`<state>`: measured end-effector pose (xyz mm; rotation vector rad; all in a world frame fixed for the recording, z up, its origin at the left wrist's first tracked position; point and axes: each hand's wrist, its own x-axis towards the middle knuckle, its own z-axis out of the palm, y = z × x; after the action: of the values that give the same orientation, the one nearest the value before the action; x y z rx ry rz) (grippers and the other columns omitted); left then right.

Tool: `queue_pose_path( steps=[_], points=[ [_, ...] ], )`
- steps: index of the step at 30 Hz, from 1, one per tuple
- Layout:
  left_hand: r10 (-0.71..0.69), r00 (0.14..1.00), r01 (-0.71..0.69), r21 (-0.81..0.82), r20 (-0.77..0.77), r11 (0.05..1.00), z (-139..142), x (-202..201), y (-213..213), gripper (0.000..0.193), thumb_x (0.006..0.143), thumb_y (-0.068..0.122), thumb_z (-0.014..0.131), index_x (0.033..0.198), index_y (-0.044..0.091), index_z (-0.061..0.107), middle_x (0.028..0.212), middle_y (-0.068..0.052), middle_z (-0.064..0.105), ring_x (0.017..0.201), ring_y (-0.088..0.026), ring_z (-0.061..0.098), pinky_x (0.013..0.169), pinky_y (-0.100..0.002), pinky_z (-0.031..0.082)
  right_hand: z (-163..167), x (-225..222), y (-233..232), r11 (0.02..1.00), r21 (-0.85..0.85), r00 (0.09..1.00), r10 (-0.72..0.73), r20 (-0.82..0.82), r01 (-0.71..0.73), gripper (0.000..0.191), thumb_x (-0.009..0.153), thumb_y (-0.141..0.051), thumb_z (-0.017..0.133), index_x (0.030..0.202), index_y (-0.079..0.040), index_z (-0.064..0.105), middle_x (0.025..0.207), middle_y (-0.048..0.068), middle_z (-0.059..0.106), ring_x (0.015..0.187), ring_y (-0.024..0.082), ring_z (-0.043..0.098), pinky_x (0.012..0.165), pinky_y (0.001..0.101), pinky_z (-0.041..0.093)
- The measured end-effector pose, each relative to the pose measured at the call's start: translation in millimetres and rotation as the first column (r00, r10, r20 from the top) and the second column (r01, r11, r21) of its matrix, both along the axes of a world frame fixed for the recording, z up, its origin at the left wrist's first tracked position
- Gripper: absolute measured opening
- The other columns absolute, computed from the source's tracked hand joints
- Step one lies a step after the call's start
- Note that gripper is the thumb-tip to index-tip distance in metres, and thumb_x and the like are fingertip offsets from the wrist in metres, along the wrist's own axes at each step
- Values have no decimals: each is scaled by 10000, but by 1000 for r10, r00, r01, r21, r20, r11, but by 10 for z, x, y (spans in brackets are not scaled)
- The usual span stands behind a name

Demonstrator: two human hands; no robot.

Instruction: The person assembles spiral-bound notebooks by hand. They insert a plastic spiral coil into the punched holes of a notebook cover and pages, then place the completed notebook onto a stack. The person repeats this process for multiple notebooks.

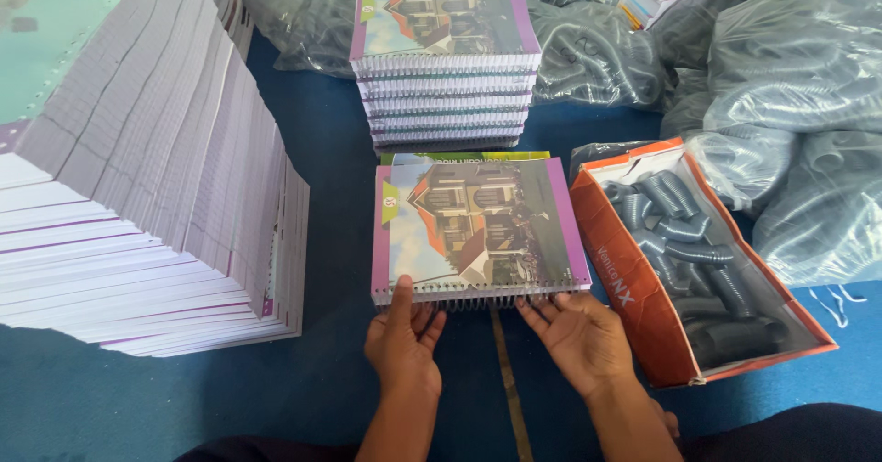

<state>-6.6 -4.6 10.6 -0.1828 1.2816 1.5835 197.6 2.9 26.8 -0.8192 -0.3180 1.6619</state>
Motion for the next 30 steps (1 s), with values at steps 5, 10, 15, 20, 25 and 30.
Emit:
queue_pose_path(
  steps=[5,10,15,20,25,30],
  points=[
    [-12,995,9,36,100,999,56,3,5,518,857,425,740,1175,43,593,1031,-113,571,970,-239,589,899,-494,567,-55,54,45,994,-108,976,32,214,-9,389,764,-15,704,1140,-28,604,1074,102,694,1046,225,683,1018,425,541],
    [84,978,-129,235,193,963,116,-10,-50,506,866,288,608,1263,-20,555,1166,-150,621,1159,-288,606,1003,-499,535,-170,46,36,982,-180,914,23,405,55,306,833,-190,771,1061,-27,647,944,103,692,885,192,668,822,357,552],
    [115,985,-143,238,128,961,146,18,-90,409,883,215,637,1201,-40,606,1105,-159,658,1089,-270,653,1000,-464,568,-192,50,54,980,-177,935,-21,354,89,393,797,-343,748,1026,-43,639,885,80,673,856,198,670,821,374,541],
    [47,999,-47,89,2,995,112,-1,-70,355,863,296,767,1014,14,615,922,-101,655,856,-196,679,813,-407,596,-96,-52,48,940,-307,887,11,462,148,521,904,-430,733,1137,15,595,955,126,605,928,251,617,875,426,522],
    [8,1000,-8,-30,11,1000,59,-54,29,442,905,382,807,994,12,582,881,-92,560,763,-177,569,742,-405,597,-22,-123,3,976,-211,971,0,241,53,471,793,-317,701,1156,-41,583,1036,144,679,1044,265,679,942,421,554],
    [21,979,-46,122,204,992,36,-39,12,483,843,387,709,1175,48,618,1036,-115,676,939,-232,692,910,-451,573,-136,-83,27,987,-156,965,3,262,40,396,848,-222,748,1117,13,577,1045,152,685,1059,247,680,931,385,566]
  ],
)
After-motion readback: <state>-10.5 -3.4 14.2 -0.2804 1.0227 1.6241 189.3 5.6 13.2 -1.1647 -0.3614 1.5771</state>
